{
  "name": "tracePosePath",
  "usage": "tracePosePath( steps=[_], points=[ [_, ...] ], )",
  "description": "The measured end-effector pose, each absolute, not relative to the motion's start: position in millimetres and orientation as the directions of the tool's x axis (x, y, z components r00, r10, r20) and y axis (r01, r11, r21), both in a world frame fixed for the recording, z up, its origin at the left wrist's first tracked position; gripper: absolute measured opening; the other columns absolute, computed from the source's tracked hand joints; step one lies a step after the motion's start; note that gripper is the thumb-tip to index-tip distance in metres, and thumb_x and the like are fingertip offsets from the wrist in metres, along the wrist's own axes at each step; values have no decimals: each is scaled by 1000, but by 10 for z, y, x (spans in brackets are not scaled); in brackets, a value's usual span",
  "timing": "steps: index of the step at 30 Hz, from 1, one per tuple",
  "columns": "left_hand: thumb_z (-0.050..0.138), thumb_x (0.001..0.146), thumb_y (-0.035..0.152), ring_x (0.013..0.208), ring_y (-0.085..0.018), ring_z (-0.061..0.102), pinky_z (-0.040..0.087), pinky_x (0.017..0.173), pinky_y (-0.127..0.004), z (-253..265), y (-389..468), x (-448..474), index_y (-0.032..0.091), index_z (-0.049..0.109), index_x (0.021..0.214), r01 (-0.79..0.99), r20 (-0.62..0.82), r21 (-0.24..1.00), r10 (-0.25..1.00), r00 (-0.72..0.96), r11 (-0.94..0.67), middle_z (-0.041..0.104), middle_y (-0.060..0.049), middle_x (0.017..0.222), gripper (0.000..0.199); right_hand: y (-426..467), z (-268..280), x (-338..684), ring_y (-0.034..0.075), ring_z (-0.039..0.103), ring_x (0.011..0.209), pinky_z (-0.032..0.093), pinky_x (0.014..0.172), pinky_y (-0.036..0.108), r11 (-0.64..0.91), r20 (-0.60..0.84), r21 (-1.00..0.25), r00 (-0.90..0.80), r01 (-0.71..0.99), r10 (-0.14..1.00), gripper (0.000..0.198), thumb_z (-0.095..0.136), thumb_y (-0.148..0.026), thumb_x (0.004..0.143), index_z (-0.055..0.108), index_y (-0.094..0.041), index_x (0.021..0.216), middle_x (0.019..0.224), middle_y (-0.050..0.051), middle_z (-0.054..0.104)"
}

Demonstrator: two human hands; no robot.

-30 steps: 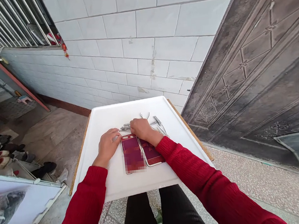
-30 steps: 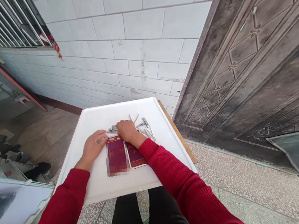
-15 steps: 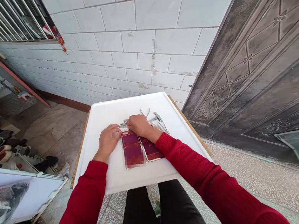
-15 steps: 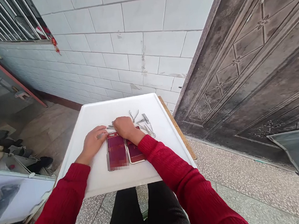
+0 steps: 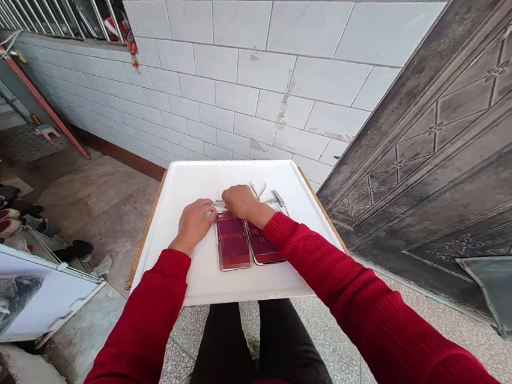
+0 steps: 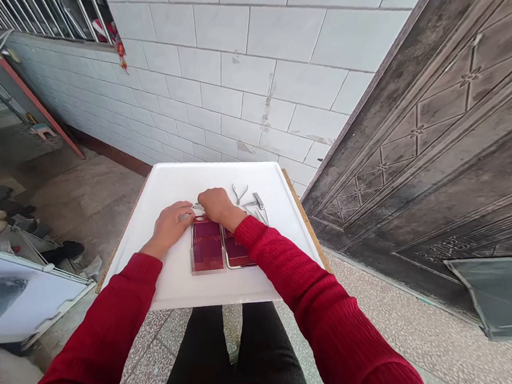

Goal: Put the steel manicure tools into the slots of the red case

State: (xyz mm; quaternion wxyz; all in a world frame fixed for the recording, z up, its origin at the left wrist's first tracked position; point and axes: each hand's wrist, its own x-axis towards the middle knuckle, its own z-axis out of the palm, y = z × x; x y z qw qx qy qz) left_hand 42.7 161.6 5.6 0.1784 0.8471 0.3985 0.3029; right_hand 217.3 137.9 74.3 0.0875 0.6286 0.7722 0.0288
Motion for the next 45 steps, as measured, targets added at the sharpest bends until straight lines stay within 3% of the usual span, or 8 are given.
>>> tracePosePath(
  steps=[11,16,20,23,25,31,37,45],
  points=[
    [57,88,26,111,-25,70,55,104,-40,59,1595,445,25,76,79,537,393,564,775,494,-628,77,-3,116,21,1364,762,2281,26,74,99,47,76,29,211,-85,91,-204,973,975,24,55,-13,93,77,-13,103,106,16,79],
    [57,88,27,109,-25,71,56,101,-40,58,1595,453,24,76,79,542,395,564,780,486,-623,77,-3,116,20,1321,679,2502,16,67,81,44,70,24,61,42,-382,-49,922,998,15,58,-16,89,73,-16,89,90,6,78],
    [58,89,30,108,-24,71,56,99,-38,32,1616,457,25,76,79,538,412,560,775,479,-630,78,-2,113,21,1263,534,2623,11,58,61,44,64,22,-4,32,-819,53,574,998,12,60,-17,86,64,-17,75,66,-1,68],
    [57,90,31,108,-24,71,57,94,-37,28,1620,455,25,76,79,533,420,559,771,478,-635,78,-3,112,22,1215,454,2629,10,54,54,44,58,22,-58,-25,-956,117,287,993,11,63,-19,84,59,-17,73,60,-3,63],
    [57,90,31,108,-25,71,57,93,-37,40,1613,455,25,76,80,531,420,560,770,480,-636,77,-3,112,23,1193,428,2621,9,55,53,46,57,22,-68,-53,-989,117,133,992,6,67,-16,80,61,-17,82,60,-4,64],
    [56,90,31,107,-25,71,57,88,-37,69,1583,465,23,76,80,546,402,560,781,479,-623,77,-4,115,24,1144,364,2616,12,60,56,51,54,23,-49,-47,-997,-24,-66,999,53,78,-20,70,62,-17,120,63,-6,68],
    [57,90,31,106,-24,72,55,98,-38,52,1593,467,23,77,82,540,397,566,780,484,-623,77,-4,117,22,1082,341,2497,11,61,55,54,52,23,-32,-29,-999,-168,-15,985,48,71,-16,69,63,-18,117,63,-7,67],
    [56,90,28,106,-24,71,54,101,-40,75,1589,471,22,77,83,537,387,563,775,500,-628,76,-5,118,23,972,315,2274,10,61,55,53,54,21,14,3,-964,-43,265,999,36,62,-10,76,59,-21,111,64,-9,65]
  ],
)
